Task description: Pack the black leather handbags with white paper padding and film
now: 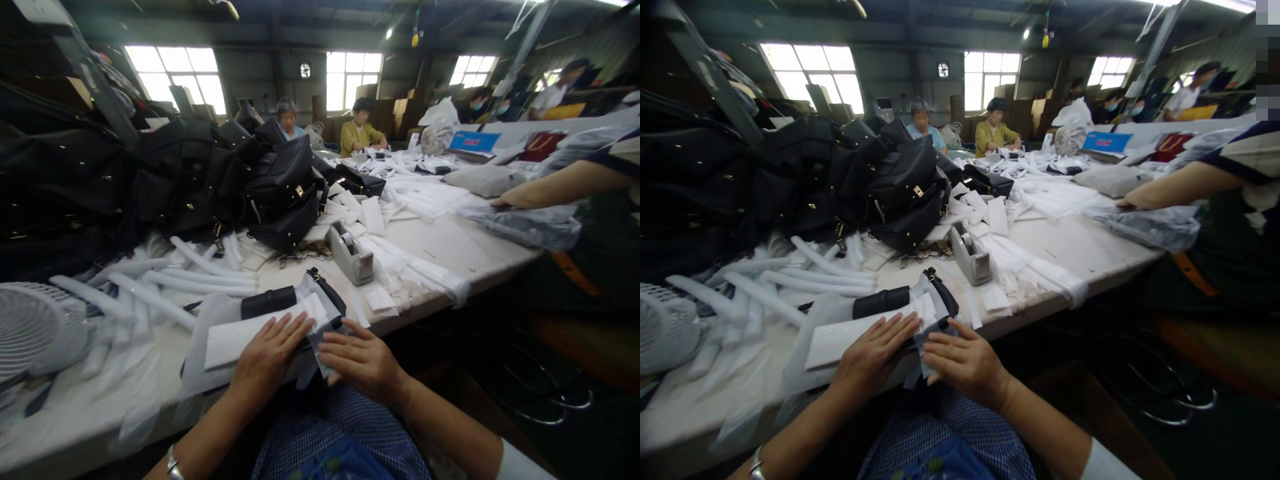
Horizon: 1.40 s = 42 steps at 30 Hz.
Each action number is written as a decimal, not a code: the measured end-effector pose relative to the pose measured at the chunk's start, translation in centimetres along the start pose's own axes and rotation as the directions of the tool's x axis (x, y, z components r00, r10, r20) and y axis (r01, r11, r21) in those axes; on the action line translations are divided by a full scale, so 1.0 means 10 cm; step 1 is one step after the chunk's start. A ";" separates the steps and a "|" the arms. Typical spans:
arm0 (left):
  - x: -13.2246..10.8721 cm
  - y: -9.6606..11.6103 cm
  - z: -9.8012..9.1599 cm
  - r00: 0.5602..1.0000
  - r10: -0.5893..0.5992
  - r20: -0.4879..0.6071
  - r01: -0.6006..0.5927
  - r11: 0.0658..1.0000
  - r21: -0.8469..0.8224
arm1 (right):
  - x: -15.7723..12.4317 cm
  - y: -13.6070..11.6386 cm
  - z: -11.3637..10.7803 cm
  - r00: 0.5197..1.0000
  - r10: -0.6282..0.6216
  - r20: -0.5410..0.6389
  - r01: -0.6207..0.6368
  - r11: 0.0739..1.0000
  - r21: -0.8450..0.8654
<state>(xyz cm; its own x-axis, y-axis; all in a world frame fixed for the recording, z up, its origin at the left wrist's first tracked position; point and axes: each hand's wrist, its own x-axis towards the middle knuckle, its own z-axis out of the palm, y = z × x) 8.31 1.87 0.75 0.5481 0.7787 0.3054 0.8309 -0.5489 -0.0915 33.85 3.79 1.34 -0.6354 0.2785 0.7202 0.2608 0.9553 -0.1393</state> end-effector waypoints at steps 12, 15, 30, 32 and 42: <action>-0.01 -0.02 0.07 0.999 0.024 -0.026 -0.021 0.997 0.080 | 0.49 0.41 -0.02 0.957 0.020 0.290 0.038 0.980 -0.194; -0.01 -0.03 0.08 0.999 0.005 -0.048 -0.003 0.999 0.044 | 0.50 0.46 0.04 0.951 -0.063 0.301 0.144 0.956 -0.255; 0.03 -0.07 0.06 0.997 -0.038 -0.071 0.036 0.999 -0.028 | 0.91 0.47 0.11 0.873 -0.023 0.488 0.215 0.914 -0.343; 0.03 -0.10 0.09 0.998 -0.028 -0.062 0.028 1.000 -0.001 | 0.89 0.58 0.13 0.890 -0.124 0.439 0.284 0.904 -0.320; 0.03 -0.15 0.16 0.999 0.032 -0.037 -0.029 0.997 0.066 | 0.72 0.69 0.24 0.898 0.076 0.434 0.020 0.977 -0.214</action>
<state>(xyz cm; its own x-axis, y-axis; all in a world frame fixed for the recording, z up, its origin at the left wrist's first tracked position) 7.36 3.46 -0.51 0.5702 0.7492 0.3369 0.8190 -0.5502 -0.1628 29.32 12.60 3.94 -0.8660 0.3661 0.3406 0.3972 0.9174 0.0236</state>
